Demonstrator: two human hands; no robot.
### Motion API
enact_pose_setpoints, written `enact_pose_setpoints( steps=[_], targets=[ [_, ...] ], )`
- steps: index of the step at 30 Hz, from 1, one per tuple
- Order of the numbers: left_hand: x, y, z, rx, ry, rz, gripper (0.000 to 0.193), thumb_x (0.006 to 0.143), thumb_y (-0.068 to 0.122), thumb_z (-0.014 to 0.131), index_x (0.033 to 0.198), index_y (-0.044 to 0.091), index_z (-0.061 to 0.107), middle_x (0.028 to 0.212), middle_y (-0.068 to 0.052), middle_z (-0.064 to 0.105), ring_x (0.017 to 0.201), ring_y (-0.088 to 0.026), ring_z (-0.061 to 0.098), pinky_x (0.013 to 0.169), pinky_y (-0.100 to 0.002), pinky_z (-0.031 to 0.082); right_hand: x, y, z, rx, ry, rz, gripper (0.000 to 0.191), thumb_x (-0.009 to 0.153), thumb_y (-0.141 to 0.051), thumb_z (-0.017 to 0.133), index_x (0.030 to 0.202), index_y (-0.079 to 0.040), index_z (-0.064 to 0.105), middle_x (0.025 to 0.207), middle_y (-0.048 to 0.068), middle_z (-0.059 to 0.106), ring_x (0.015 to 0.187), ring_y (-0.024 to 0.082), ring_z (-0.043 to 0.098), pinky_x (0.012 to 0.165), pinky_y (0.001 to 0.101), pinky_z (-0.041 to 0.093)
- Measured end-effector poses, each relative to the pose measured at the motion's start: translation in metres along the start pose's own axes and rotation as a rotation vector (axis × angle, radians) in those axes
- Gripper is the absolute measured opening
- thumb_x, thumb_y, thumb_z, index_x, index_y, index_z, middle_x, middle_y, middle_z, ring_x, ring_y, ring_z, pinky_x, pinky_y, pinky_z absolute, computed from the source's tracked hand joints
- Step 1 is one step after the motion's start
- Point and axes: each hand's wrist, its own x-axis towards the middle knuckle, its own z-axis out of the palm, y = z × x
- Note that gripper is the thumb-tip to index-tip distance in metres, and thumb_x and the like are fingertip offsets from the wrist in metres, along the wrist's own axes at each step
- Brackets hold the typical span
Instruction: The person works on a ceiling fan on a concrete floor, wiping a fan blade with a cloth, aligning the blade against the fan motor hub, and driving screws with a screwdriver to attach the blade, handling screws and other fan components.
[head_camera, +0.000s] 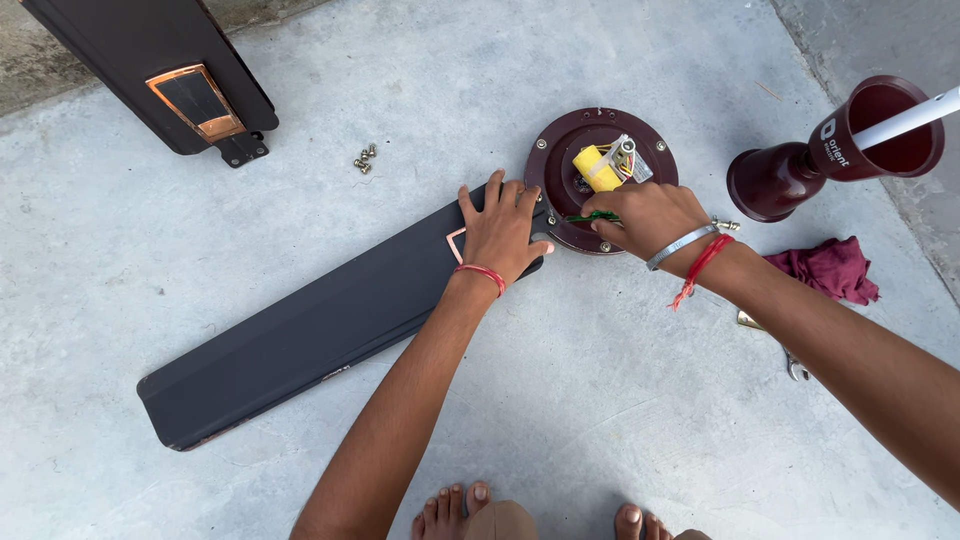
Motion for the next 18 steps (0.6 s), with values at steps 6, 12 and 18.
enact_pose_setpoints(
  steps=[6,12,18],
  targets=[
    [-0.001,0.004,0.002,0.038,-0.058,-0.044,0.069,0.078,0.041,0.084,0.135,0.013,0.057,0.127,-0.009,0.062,0.144,-0.03,0.034,0.114,-0.074,0.017,0.01,0.002,0.008,0.013,0.064,-0.086,0.026,0.092,-0.034,0.068,0.115,-0.025,0.076,0.095,0.004,0.078,0.078,0.02,0.075,0.068,0.0368,0.06],
    [0.003,0.004,0.003,0.038,-0.063,-0.056,0.058,0.08,0.039,0.083,0.128,0.014,0.06,0.124,-0.007,0.064,0.14,-0.029,0.038,0.115,-0.072,0.019,0.011,-0.002,0.006,-0.016,0.038,-0.093,0.024,0.093,-0.031,0.067,0.114,-0.025,0.076,0.1,0.001,0.078,0.077,0.019,0.076,0.068,0.0356,0.06],
    [0.005,0.003,0.005,0.04,-0.047,-0.059,0.057,0.079,0.04,0.084,0.126,0.016,0.062,0.119,-0.005,0.066,0.138,-0.028,0.041,0.114,-0.07,0.022,0.021,-0.016,0.002,-0.192,-0.01,-0.13,0.021,0.096,-0.03,0.063,0.111,-0.024,0.076,0.089,0.002,0.077,0.076,0.02,0.074,0.067,0.0368,0.059]
  ],
)
